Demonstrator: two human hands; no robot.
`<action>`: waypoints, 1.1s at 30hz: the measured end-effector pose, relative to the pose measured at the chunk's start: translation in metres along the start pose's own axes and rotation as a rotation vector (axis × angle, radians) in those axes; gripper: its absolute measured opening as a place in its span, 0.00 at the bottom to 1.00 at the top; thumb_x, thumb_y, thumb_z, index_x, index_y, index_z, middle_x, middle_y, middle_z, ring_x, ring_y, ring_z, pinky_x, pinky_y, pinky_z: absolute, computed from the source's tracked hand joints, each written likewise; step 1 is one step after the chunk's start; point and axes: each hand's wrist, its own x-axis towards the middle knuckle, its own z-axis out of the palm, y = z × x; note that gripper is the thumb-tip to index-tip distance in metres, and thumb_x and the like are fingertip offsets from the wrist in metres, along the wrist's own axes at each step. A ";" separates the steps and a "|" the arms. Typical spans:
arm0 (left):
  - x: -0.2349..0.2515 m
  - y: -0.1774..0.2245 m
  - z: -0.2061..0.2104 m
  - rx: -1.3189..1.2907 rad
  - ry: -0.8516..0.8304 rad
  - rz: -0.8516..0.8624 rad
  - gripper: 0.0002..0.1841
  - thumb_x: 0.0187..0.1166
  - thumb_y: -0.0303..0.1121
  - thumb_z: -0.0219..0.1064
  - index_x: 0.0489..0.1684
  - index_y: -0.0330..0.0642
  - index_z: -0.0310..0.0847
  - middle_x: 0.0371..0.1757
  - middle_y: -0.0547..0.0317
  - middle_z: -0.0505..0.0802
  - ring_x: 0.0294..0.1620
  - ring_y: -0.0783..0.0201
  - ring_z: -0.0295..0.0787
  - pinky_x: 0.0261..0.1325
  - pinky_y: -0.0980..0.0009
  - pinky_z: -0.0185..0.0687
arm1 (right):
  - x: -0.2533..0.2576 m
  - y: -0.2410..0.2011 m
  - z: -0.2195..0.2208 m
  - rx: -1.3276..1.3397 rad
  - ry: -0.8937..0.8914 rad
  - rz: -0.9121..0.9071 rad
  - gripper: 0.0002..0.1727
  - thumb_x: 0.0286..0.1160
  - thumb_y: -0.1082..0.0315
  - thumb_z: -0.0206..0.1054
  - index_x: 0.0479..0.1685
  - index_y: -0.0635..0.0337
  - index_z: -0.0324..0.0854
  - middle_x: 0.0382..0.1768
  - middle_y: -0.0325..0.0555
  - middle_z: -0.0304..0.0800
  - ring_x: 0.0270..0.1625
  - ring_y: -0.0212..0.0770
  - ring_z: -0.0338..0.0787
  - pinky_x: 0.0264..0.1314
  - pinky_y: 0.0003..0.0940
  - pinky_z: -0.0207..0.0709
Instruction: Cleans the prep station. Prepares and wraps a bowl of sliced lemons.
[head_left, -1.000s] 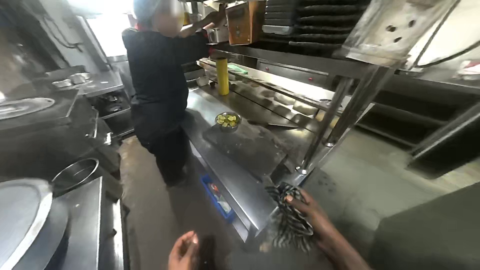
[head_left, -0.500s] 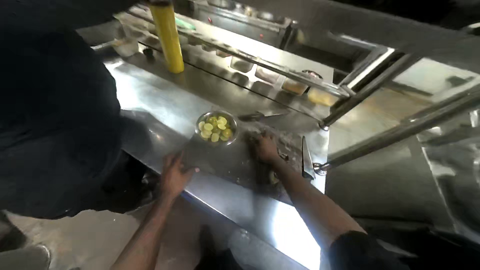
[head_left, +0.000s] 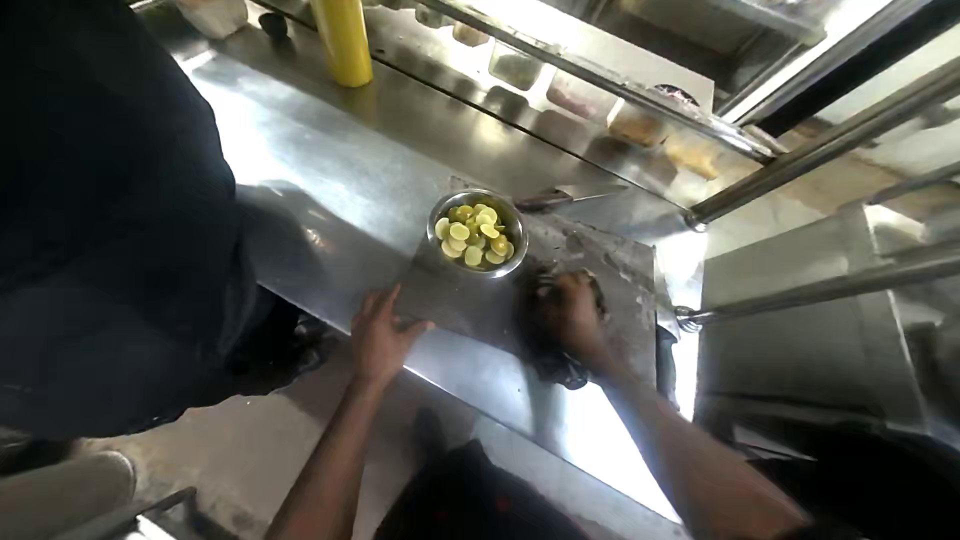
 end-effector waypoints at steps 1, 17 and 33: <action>0.000 0.001 -0.003 -0.038 -0.024 -0.009 0.43 0.61 0.49 0.87 0.81 0.47 0.76 0.73 0.47 0.81 0.56 0.49 0.87 0.57 0.47 0.86 | -0.008 -0.019 0.016 -0.021 -0.064 -0.008 0.26 0.71 0.67 0.74 0.71 0.61 0.81 0.74 0.72 0.74 0.73 0.75 0.75 0.70 0.74 0.73; 0.072 0.116 0.015 -0.724 -0.122 -0.400 0.30 0.83 0.27 0.61 0.85 0.43 0.55 0.49 0.40 0.84 0.31 0.54 0.86 0.35 0.59 0.87 | 0.017 0.028 0.007 0.070 0.183 0.350 0.35 0.80 0.48 0.68 0.87 0.46 0.69 0.87 0.64 0.62 0.79 0.78 0.67 0.68 0.79 0.66; 0.068 0.186 -0.093 -0.845 0.096 -0.134 0.33 0.78 0.20 0.52 0.85 0.55 0.61 0.57 0.44 0.87 0.33 0.53 0.90 0.24 0.59 0.86 | 0.048 -0.098 0.039 0.164 -0.408 -0.352 0.33 0.76 0.61 0.70 0.82 0.61 0.70 0.76 0.70 0.73 0.77 0.68 0.76 0.78 0.64 0.72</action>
